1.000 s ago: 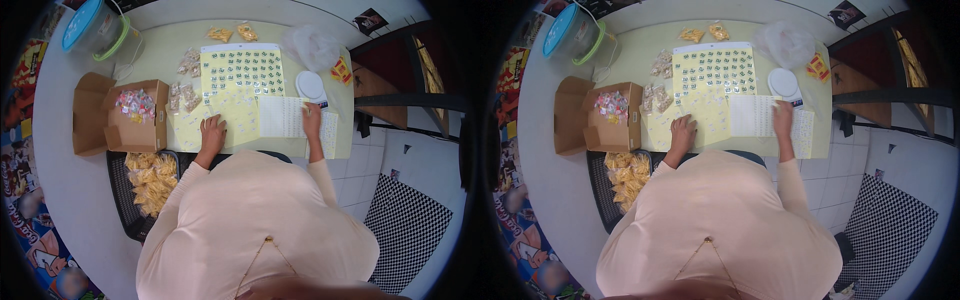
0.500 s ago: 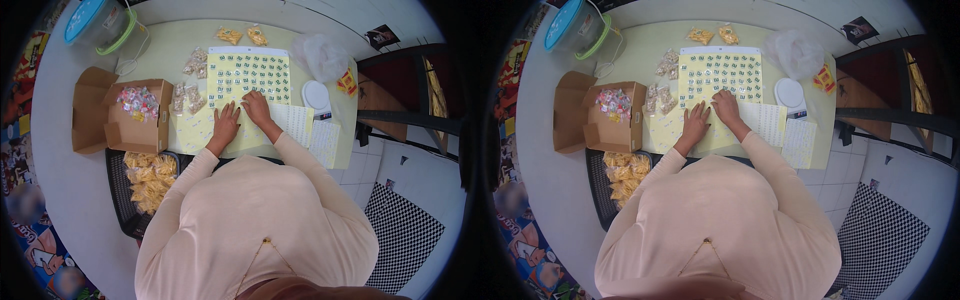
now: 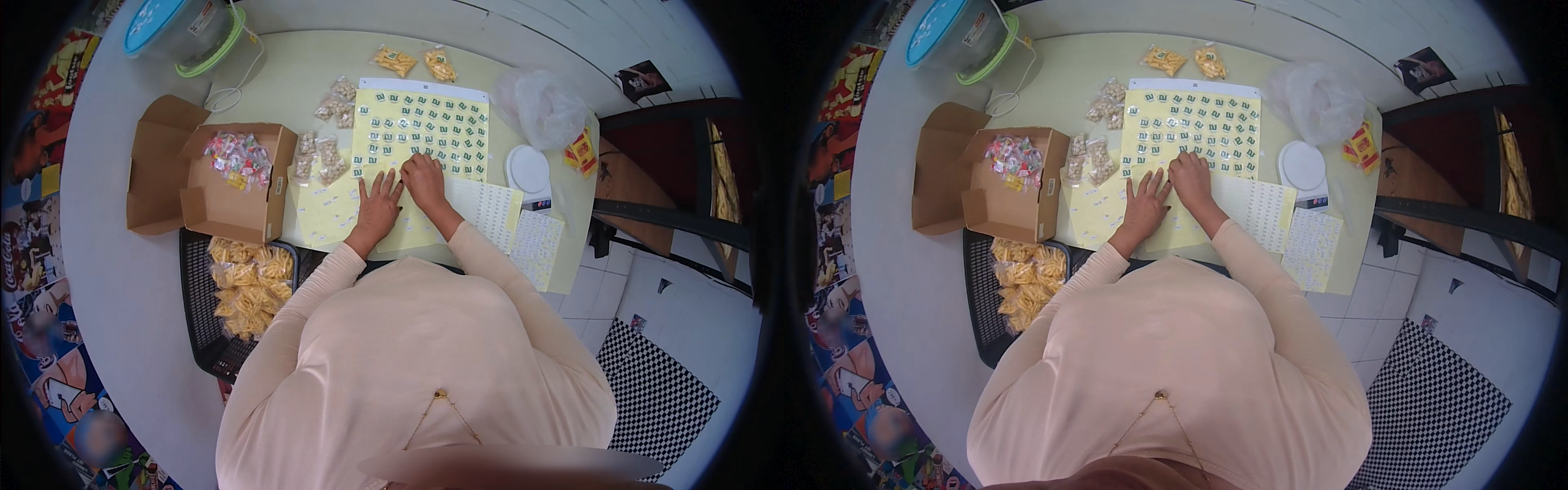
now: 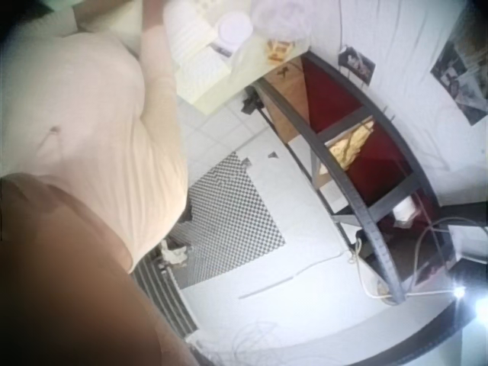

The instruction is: The person stands at a counter and repeatedly picks up small snack packets from a black basket. They place each packet onto a yellow sheet of paper with a grid of stickers, then transfer the packet to a cardboard box. The process is repeated for multiple snack items.

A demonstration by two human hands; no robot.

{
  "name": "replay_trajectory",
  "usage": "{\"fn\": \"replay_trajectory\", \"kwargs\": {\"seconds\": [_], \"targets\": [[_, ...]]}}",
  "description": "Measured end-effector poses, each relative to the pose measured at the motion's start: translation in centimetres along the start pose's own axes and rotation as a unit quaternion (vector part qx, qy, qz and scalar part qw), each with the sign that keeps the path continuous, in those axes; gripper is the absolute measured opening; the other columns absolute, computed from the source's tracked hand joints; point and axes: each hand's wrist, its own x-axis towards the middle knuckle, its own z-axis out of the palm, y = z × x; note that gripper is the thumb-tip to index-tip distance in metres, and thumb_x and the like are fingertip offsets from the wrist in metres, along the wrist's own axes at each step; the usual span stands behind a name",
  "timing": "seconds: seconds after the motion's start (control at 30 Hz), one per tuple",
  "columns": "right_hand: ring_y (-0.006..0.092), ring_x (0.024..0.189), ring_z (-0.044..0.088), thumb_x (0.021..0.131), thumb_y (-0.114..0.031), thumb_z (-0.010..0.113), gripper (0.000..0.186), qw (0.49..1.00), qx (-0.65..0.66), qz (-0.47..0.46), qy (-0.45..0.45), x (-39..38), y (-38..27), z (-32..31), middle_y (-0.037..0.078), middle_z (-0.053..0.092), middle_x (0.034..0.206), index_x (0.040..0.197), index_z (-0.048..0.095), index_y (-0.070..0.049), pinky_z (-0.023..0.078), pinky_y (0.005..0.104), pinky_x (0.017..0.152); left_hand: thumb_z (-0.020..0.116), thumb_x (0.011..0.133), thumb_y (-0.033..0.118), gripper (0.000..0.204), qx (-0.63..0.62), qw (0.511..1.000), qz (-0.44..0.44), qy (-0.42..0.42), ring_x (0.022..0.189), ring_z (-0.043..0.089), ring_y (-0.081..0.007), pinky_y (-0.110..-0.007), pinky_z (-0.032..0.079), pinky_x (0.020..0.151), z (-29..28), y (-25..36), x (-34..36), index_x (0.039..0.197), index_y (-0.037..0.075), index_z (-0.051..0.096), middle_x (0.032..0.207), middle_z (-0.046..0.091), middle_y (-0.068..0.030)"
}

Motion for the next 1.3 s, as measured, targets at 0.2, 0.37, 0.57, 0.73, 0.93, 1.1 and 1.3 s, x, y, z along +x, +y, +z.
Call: {"fn": "replay_trajectory", "kwargs": {"seconds": [0.2,0.37,0.57,0.73,0.93,1.1,1.3], "targets": [[0.021,0.084,0.053,0.068,-0.011,0.061,0.005,0.996,-0.072,-0.045,0.004,-0.3,-0.2,0.5,0.005,0.055,0.081,0.072,0.061,-0.008,0.039,0.0341,0.071,0.066,0.077,0.024,0.064,0.006,1.0,-0.004,0.001,0.134,0.025,-0.0288,-0.063,0.015,0.104,0.0,0.2,0.0,0.135,0.014,0.04,0.146,0.028,-0.0095],[0.0229,0.081,0.055,0.068,-0.009,0.06,0.005,0.994,-0.102,-0.042,0.004,-0.2,0.0,1.1,0.007,0.055,0.079,0.072,0.06,-0.007,0.041,0.0349,0.069,0.067,0.077,0.024,0.064,0.004,1.0,0.002,0.018,0.133,0.027,-0.0285,-0.063,0.016,0.104,0.2,0.2,-0.1,0.135,0.014,0.041,0.145,0.028,-0.0096],[0.029,0.079,0.058,0.075,-0.011,0.06,0.006,0.977,0.131,0.16,-0.05,0.7,1.4,0.4,0.012,0.057,0.078,0.076,0.062,-0.006,0.046,0.0398,0.069,0.067,0.077,0.024,0.06,0.007,1.0,0.006,0.016,0.132,0.029,-0.0279,-0.064,0.016,0.104,-0.1,0.2,-0.2,0.132,0.012,0.046,0.145,0.029,-0.0101],[0.0283,0.082,0.058,0.076,-0.015,0.064,0.01,0.988,0.123,0.079,-0.057,0.5,1.0,-0.7,0.01,0.058,0.081,0.078,0.065,-0.005,0.046,0.0387,0.072,0.066,0.077,0.024,0.059,0.009,1.0,0.002,0.011,0.132,0.029,-0.0277,-0.065,0.015,0.103,0.0,0.1,-0.2,0.131,0.012,0.046,0.145,0.029,-0.0102],[0.0262,0.085,0.056,0.076,-0.013,0.064,0.008,0.999,0.005,0.01,-0.05,0.1,-0.2,-0.5,0.009,0.058,0.083,0.077,0.064,-0.005,0.044,0.0378,0.073,0.066,0.077,0.024,0.061,0.004,1.0,0.008,0.016,0.132,0.029,-0.0275,-0.065,0.015,0.103,-0.1,0.1,-0.2,0.133,0.013,0.044,0.145,0.03,-0.0103],[0.0265,0.085,0.056,0.077,-0.011,0.06,0.009,0.992,-0.102,-0.023,-0.067,0.3,-0.4,0.7,0.012,0.057,0.081,0.079,0.061,-0.003,0.045,0.0357,0.072,0.066,0.077,0.024,0.061,0.011,1.0,0.008,0.022,0.132,0.029,-0.0273,-0.065,0.014,0.104,0.2,-0.1,-0.3,0.134,0.014,0.043,0.145,0.03,-0.01],[0.0298,0.083,0.057,0.082,-0.01,0.053,0.012,0.994,-0.074,0.012,-0.074,0.5,0.3,1.3,0.016,0.058,0.085,0.084,0.06,-0.001,0.047,0.038,0.073,0.065,0.078,0.025,0.059,0.018,1.0,0.008,0.024,0.132,0.029,-0.0271,-0.065,0.015,0.104,0.3,0.0,-0.4,0.133,0.015,0.045,0.145,0.03,-0.0101]]}}
